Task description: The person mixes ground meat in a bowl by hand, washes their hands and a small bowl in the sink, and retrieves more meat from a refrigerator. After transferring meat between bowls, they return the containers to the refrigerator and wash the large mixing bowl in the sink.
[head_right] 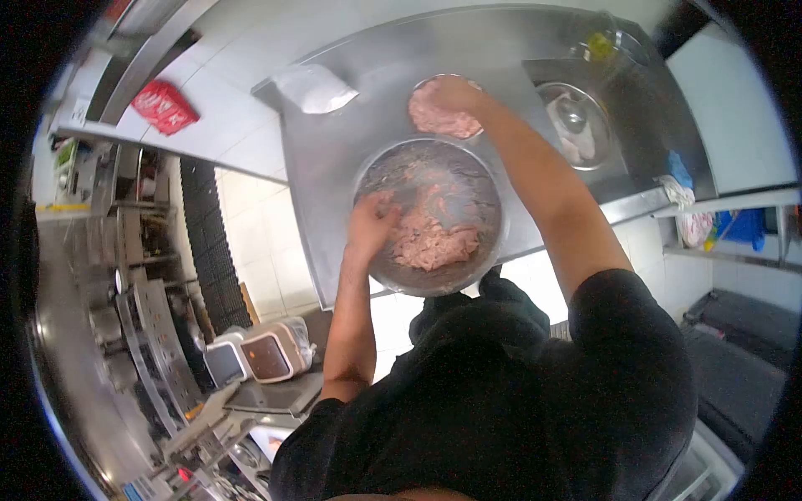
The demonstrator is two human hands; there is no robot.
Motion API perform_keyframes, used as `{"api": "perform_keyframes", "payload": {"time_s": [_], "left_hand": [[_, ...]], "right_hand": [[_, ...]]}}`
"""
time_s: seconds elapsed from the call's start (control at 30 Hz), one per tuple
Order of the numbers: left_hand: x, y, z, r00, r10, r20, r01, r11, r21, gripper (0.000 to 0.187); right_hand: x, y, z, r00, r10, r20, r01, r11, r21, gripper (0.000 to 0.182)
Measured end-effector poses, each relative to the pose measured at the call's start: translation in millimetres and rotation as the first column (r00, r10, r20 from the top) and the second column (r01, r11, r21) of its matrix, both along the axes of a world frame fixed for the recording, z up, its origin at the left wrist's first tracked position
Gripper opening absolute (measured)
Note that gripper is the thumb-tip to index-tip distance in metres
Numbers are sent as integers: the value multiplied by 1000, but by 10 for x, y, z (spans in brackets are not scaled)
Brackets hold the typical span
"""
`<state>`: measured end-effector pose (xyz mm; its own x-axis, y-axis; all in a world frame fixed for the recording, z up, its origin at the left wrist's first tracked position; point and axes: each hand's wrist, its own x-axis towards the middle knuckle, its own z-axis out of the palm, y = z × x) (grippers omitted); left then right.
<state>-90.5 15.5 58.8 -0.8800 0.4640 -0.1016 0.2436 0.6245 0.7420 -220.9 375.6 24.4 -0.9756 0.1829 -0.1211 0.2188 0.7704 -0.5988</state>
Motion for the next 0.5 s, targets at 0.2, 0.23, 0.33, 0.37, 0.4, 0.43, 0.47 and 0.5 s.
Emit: {"api": "perform_keyframes", "payload": {"time_s": [0.2, 0.23, 0.33, 0.37, 0.4, 0.43, 0.47, 0.5], "left_hand": [[87, 375, 10, 999, 22, 24, -22, 1000, 19, 42], [123, 480, 81, 999, 27, 16, -27, 1000, -5, 43], [253, 821, 161, 999, 26, 42, -27, 999, 21, 44], [294, 954, 174, 999, 21, 48, -22, 1000, 15, 44], [355, 1090, 179, 999, 16, 43, -17, 1000, 21, 43], [415, 1250, 176, 999, 7, 37, -8, 1000, 27, 43], [458, 1449, 169, 1000, -6, 31, 5, 999, 31, 43], [498, 1665, 168, 999, -18, 43, 17, 1000, 23, 41]], "right_hand": [[891, 662, 663, 988, -74, -134, -5, 860, -510, 24], [1095, 878, 640, 993, -47, -106, -28, 792, -609, 22], [1692, 1383, 378, 981, -184, -54, 86, 672, -736, 17], [1879, 1548, 269, 970, -244, -4, 152, 615, -773, 17], [2070, 1720, 149, 952, -302, 51, 217, 548, -808, 16], [2238, 1897, 58, 928, -357, 108, 279, 472, -836, 16], [2394, 2074, 2, 900, -409, 152, 333, 416, -846, 16], [2556, 2260, -63, 866, -456, 202, 385, 353, -853, 16]]}}
